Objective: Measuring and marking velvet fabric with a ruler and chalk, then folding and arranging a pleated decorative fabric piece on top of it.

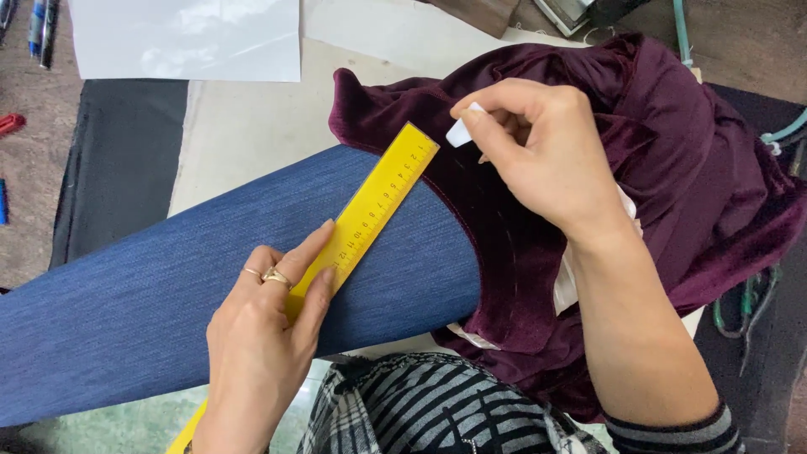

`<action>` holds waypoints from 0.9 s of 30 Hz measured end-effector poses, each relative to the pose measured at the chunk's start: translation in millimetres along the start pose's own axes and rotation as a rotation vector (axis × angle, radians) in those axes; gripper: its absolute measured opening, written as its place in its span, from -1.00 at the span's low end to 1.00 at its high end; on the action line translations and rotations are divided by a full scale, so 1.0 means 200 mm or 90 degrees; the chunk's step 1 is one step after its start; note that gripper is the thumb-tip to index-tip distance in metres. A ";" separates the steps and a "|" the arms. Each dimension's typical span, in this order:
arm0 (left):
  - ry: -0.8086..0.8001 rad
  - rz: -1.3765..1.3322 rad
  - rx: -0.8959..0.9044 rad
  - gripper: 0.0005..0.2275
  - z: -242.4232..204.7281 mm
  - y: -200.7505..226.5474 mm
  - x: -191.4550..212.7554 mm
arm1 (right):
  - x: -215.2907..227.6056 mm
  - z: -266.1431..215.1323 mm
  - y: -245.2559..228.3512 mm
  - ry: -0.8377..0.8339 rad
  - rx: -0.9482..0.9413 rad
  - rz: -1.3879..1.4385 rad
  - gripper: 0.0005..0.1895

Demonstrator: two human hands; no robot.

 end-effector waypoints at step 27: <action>-0.019 -0.003 0.019 -0.61 0.01 0.01 0.00 | -0.07 0.06 0.03 -0.061 0.003 -0.021 -0.86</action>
Point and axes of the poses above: each hand's wrist, its own z-axis towards the middle knuckle, its own x-axis out of the back of the hand, y = z × x, the point moved 6 cm from there along z, towards the middle knuckle, and after that the axes turned 15 degrees about x, right-handed, at the moved point
